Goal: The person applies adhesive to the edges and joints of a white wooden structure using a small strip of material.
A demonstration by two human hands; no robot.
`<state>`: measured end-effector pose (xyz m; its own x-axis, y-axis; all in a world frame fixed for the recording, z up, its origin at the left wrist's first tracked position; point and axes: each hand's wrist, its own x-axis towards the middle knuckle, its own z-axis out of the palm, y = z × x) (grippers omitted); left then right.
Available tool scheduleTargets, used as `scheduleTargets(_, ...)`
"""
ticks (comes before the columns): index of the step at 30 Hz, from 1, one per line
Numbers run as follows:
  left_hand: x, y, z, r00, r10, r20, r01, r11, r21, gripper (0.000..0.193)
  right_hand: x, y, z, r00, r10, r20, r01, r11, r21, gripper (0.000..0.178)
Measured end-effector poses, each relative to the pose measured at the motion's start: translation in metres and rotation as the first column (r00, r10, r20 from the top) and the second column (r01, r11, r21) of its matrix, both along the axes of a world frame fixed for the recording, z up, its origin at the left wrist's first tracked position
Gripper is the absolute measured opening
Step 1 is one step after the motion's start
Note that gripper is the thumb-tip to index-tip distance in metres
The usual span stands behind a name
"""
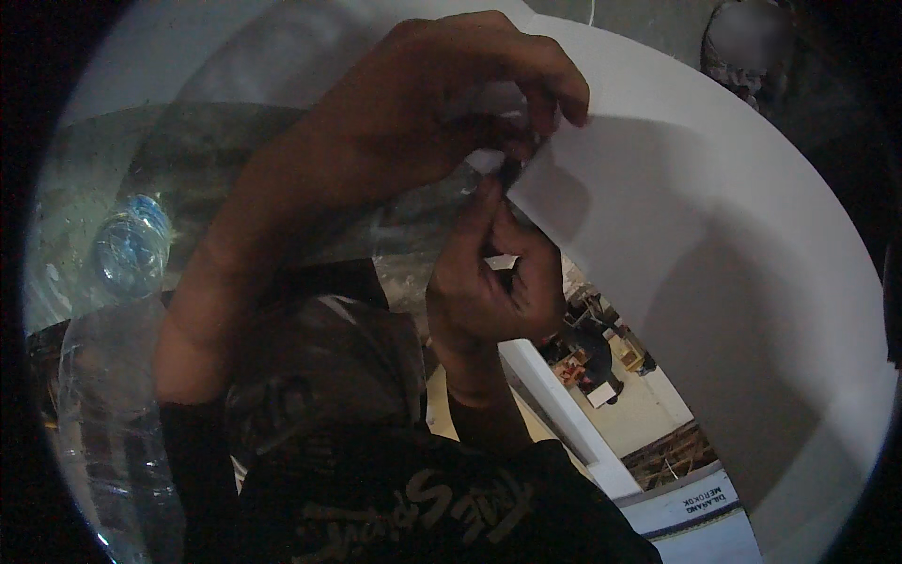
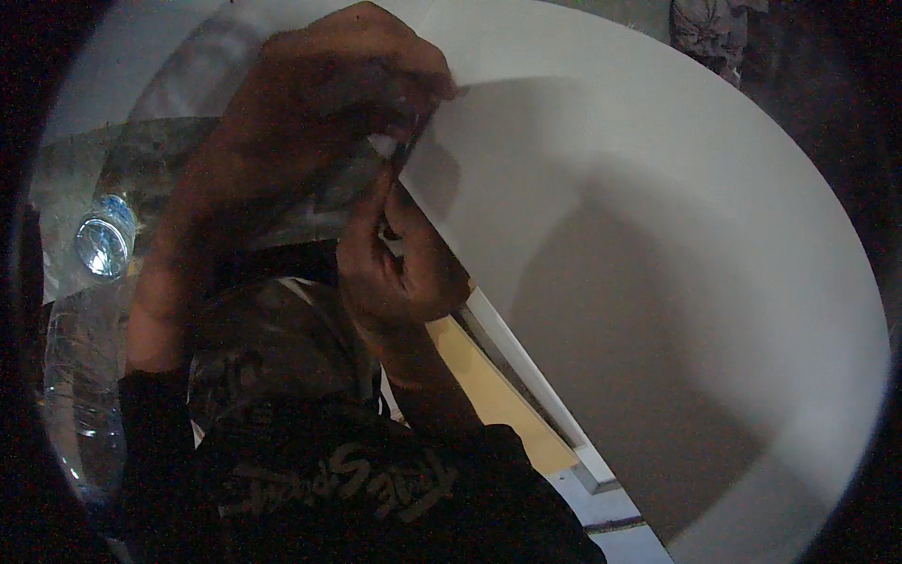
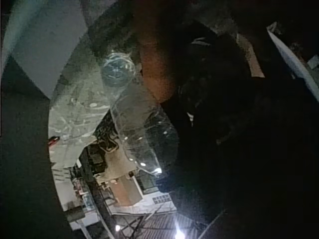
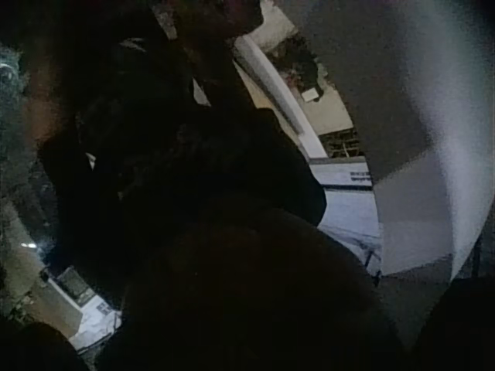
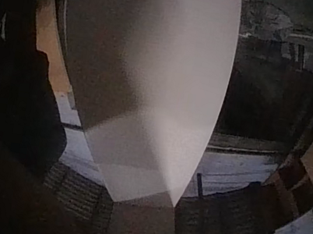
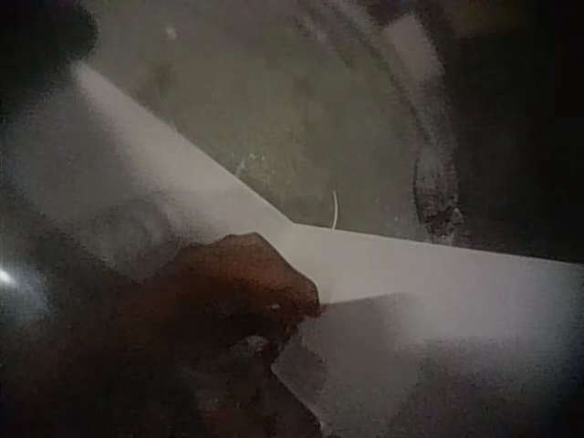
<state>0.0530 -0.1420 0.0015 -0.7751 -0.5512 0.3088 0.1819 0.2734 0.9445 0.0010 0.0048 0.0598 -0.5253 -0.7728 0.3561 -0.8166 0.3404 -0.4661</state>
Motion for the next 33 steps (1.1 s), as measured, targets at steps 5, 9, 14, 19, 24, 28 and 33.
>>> scheduleTargets(5, 0.011, 0.001, 0.018, 0.992, 0.060, 0.111, -0.065, 0.997, 0.040, 0.016, 0.002, 0.000, 0.000, 1.000, -0.002, -0.011, 0.002, 1.000, 0.021, 0.017)
scheduleTargets(9, 0.016, -0.017, 0.024, 0.943, -0.187, 0.276, 0.162, 0.981, 0.109, 0.017, 0.006, -0.003, -0.004, 0.999, -0.013, 0.050, 0.011, 0.999, 0.032, 0.015)
scheduleTargets(14, 0.016, -0.009, 0.016, 0.918, -0.111, 0.381, 0.118, 0.993, 0.004, 0.021, 0.002, 0.003, -0.026, 0.997, -0.007, 0.073, 0.000, 0.996, 0.084, 0.011)
scheduleTargets(19, 0.020, -0.014, 0.018, 0.901, -0.179, 0.395, 0.145, 0.983, 0.114, 0.027, 0.000, 0.003, -0.039, 0.987, 0.061, 0.147, -0.055, 0.997, -0.047, 0.010)
scheduleTargets(24, 0.034, -0.016, 0.035, 0.864, -0.164, 0.477, 0.145, 0.986, 0.077, 0.035, -0.001, 0.012, -0.025, 0.962, -0.047, 0.268, 0.009, 0.990, 0.142, 0.011)
scheduleTargets(28, 0.045, -0.008, 0.033, 0.869, -0.020, 0.494, 0.002, 0.999, 0.036, 0.036, 0.005, 0.012, -0.015, 0.945, -0.053, 0.322, -0.016, 0.978, 0.210, 0.016)
scheduleTargets(33, 0.075, -0.001, 0.032, 0.863, 0.136, 0.486, -0.143, 0.989, -0.024, 0.034, 0.012, 0.011, -0.012, 0.910, 0.122, 0.395, -0.199, 0.967, 0.158, 0.021)
